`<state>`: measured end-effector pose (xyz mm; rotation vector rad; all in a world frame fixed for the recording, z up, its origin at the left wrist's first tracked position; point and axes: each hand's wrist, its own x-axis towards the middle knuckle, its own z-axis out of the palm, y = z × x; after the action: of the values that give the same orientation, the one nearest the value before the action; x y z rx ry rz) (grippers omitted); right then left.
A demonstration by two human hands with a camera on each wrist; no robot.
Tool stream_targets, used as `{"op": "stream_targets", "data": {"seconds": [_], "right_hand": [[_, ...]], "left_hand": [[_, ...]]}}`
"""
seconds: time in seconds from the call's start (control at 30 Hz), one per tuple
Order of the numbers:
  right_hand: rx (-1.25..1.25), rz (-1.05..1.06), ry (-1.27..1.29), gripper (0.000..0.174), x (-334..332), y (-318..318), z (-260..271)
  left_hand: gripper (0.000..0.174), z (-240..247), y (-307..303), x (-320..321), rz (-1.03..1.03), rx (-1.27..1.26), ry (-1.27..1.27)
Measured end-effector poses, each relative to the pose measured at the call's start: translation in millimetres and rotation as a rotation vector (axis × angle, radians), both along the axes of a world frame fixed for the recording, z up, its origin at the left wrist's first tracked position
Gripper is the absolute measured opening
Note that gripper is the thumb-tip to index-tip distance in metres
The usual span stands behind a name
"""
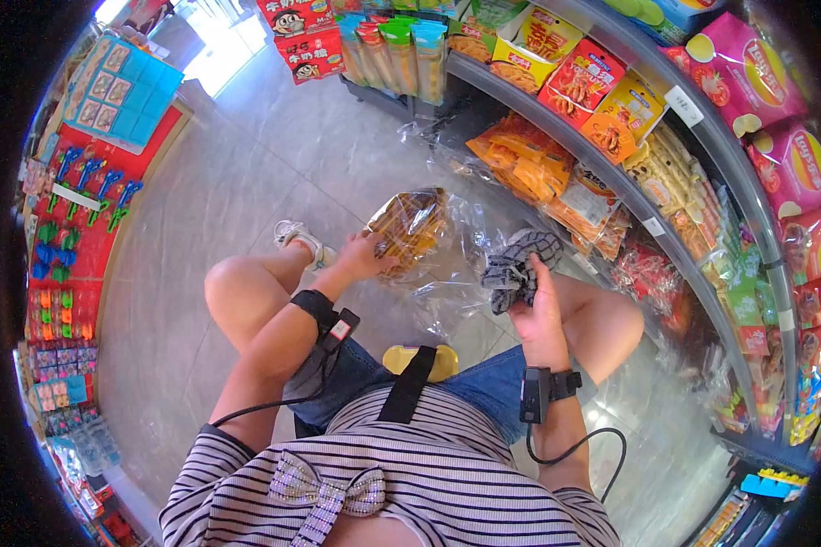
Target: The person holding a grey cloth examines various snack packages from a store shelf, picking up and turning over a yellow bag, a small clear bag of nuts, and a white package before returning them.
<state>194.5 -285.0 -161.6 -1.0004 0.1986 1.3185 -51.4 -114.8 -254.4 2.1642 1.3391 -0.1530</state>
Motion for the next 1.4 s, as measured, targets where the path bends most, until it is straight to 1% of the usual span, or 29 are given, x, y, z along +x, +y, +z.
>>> {"op": "stream_targets", "data": {"seconds": [0.1, 0.2, 0.4, 0.5, 0.6, 0.7, 0.8, 0.9, 1.0, 1.1, 1.2, 1.3, 1.37, 1.4], "right_hand": [[-0.030, -0.037, 0.010, 0.034, -8, 0, 12], [-0.016, -0.026, 0.034, 0.033, -9, 0, 11], [0.006, 0.013, 0.013, 0.032, -10, -2, 11], [-0.026, 0.001, 0.009, 0.032, -11, -1, 11], [-0.021, 0.000, 0.022, 0.031, -11, 0, 9], [-0.005, 0.032, 0.016, 0.032, -10, 0, 9], [0.003, 0.018, 0.024, 0.032, -11, 0, 11], [0.013, 0.013, 0.028, 0.032, -12, 1, 13], [-0.020, -0.010, 0.083, 0.031, -11, 1, 12], [0.040, 0.007, 0.057, 0.029, -13, 1, 18], [0.031, 0.000, 0.046, 0.029, -11, 5, 16], [0.055, 0.102, 0.051, 0.030, -10, 34, 25], [0.060, 0.190, 0.041, 0.030, -17, 55, 38], [0.067, 0.188, 0.021, 0.030, -21, 68, 46]], "left_hand": [[0.071, 14, -7, 8, -0.073, -0.033, -0.036], [0.077, 9, -12, 12, -0.199, -0.026, 0.000], [0.081, 22, -23, 19, -0.236, -0.072, 0.015], [0.066, 31, -24, 23, -0.316, -0.102, 0.072], [0.043, 16, -23, 24, -0.379, -0.075, 0.055], [0.025, 9, -21, 23, -0.454, 0.018, -0.017], [0.018, 11, -17, 24, -0.235, 0.090, -0.094], [0.013, 20, -13, 25, -0.085, 0.147, -0.159], [0.013, 31, -12, 26, 0.025, 0.178, -0.206], [0.014, 37, -3, 26, 0.311, 0.208, -0.251], [0.013, 37, 19, 10, 0.495, 0.192, -0.383], [0.011, 37, 42, -6, 0.619, 0.185, -0.393], [0.011, 38, 53, -12, 0.652, 0.277, -0.436], [0.011, 44, 60, -14, 0.669, 0.330, -0.461]]}}
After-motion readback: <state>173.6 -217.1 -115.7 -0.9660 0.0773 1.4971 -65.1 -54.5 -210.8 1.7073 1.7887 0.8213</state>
